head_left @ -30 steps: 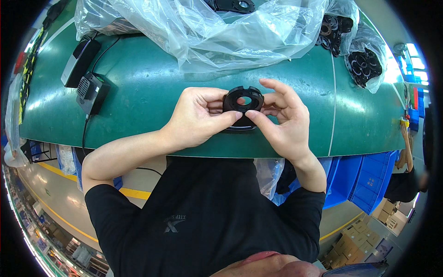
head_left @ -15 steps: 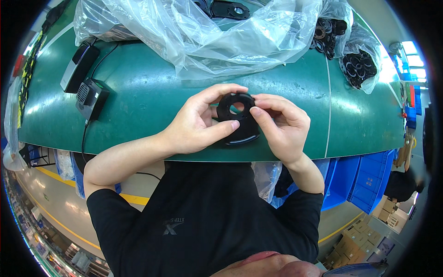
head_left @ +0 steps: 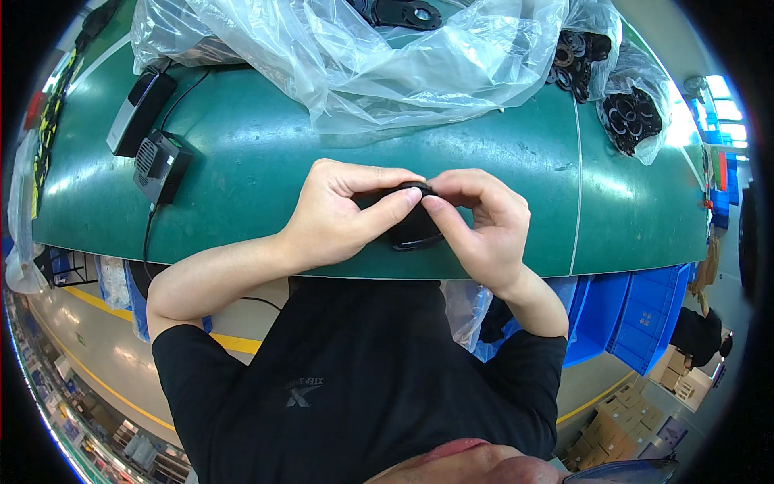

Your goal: The person assembles plastic circular components by fitting a black plastic ring onto a circular plastic base by hand.

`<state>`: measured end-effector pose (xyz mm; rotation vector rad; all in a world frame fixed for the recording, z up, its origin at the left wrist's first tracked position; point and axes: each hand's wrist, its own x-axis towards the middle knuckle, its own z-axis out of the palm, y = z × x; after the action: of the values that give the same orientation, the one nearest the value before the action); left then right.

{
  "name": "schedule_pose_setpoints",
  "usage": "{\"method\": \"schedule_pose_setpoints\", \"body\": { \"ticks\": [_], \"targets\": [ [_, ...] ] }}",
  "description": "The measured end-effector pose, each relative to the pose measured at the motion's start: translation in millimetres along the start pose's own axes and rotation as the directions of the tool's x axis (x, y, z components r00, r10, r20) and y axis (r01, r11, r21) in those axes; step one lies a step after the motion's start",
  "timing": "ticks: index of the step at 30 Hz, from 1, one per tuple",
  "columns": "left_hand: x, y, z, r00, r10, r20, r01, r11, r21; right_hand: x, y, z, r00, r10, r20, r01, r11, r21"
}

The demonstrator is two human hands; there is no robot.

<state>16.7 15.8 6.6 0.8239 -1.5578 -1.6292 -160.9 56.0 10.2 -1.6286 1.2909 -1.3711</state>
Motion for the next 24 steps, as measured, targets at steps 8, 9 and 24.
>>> {"method": "schedule_pose_setpoints", "body": {
  "ticks": [8, 9, 24],
  "targets": [
    [-2.7, 1.0, -0.3, 0.998, -0.039, -0.049, 0.038, 0.999, -0.017, 1.2, 1.7, -6.4, 0.973, 0.049, 0.224, -0.048, 0.999, -0.012],
    [-3.4, 2.2, 0.0, 0.996, -0.068, -0.051, 0.067, 0.998, -0.019, 1.2, 2.9, -5.9, 0.977, 0.034, 0.212, -0.030, 0.999, -0.024],
    [5.7, -0.5, 1.2, 0.950, -0.237, 0.202, 0.302, 0.857, -0.418, 4.7, 7.9, -15.1, 0.941, 0.304, 0.148, -0.319, 0.943, 0.095]
  ]
}}
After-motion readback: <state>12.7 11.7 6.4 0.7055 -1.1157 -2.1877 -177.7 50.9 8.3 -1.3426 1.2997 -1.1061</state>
